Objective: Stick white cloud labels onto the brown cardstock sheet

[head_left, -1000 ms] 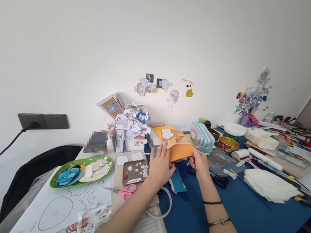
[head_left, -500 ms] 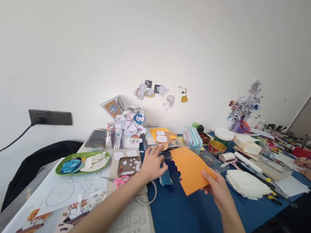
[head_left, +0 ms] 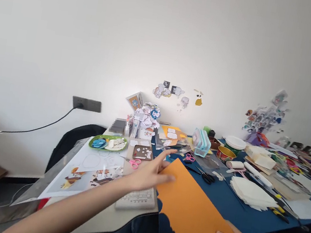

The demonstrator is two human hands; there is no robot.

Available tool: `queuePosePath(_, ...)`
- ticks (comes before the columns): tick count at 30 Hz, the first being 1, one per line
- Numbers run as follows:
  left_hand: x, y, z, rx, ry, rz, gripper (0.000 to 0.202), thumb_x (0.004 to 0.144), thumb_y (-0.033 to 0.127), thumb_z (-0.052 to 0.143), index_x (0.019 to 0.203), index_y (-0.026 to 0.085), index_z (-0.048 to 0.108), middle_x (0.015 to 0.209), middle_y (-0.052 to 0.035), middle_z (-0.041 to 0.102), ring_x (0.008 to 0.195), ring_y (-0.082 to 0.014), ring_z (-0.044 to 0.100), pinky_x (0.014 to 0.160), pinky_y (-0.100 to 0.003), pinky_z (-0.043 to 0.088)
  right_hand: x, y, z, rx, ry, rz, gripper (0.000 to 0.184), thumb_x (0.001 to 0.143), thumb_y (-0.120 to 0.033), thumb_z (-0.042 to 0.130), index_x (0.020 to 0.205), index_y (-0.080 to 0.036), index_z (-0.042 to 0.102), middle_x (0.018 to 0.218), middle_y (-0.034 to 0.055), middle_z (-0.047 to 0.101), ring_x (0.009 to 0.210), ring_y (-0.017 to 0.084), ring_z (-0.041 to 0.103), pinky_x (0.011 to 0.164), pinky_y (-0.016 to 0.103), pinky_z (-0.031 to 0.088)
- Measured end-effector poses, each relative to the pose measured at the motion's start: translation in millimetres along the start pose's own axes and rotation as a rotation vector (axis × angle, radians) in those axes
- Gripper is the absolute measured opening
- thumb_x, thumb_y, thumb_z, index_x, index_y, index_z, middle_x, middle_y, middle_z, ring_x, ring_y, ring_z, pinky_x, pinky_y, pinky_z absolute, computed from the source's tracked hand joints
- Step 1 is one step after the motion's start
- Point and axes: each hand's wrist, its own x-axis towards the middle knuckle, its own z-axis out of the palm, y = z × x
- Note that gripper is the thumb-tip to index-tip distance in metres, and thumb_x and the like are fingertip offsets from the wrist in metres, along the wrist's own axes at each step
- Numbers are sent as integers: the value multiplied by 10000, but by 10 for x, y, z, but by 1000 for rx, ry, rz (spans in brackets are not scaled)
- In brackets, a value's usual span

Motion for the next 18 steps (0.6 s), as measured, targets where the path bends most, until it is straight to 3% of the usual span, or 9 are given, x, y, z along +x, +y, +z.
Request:
queuePosePath(1,-223,22,14,-50,-3,-3,662,864,354,563,1443,275,251,1063,-56,690,897,-188,679,725,-303,545,2,3,63,-36,-56,-22,453,717,-530,703,1061,-236,710,983,70,714,812,251,659,716,290,563)
queuePosePath(3,-667,4,16,-155,133,-31,366,847,334,591,1207,273,578,1138,-67,662,1012,-215,638,835,-330,520,38,-14,197,-122,-152,-104,409,727,-559,671,996,-259,739,1053,75,708,911,284,658,747,302,559)
queuePosePath(5,-1066,-100,-29,-98,243,-132,174,825,351,622,932,260,725,1032,-58,703,998,-232,635,902,-347,486,117,-76,328,-228,-185,-208,435,747,-608,613,960,-254,751,945,94,725,817,277,671,673,308,562)
queuePosePath(8,-1501,-382,-150,-181,583,-262,224,736,404,706,901,257,741,1048,-59,713,1013,-254,629,883,-330,495,317,-275,565,-411,-117,-370,465,831,-600,502,991,-233,738,794,100,723,605,218,636,559,300,546)
queuePosePath(10,-1662,-593,-218,-291,834,-309,300,683,452,735,893,238,734,1105,-67,700,1022,-271,625,795,-305,525,514,-450,814,-601,-123,-570,394,883,-517,480,974,-226,730,927,104,738,714,220,676,573,271,549)
queuePosePath(12,-1733,-768,-248,-365,1001,-330,348,652,459,756,901,218,725,1127,-70,690,1046,-275,613,784,-291,520,771,-610,1155,-800,-210,-772,343,921,-438,450,951,-229,719,958,81,736,806,216,688,633,266,555)
queuePosePath(15,-1751,-930,-232,-408,1102,-341,352,643,458,761,883,204,720,1102,-61,694,1067,-271,600,828,-288,499,1243,-755,1757,-949,-310,-911,250,929,-327,474,943,-230,704,994,56,718,845,186,667,709,284,547)
queuePosePath(18,-1780,-1013,-202,-394,1140,-342,324,645,473,748,827,206,726,1075,-48,702,1068,-269,599,857,-288,487,1718,-795,2277,-1153,-373,-1048,162,919,-270,546,946,-157,659,958,49,681,908,177,638,805,372,527)
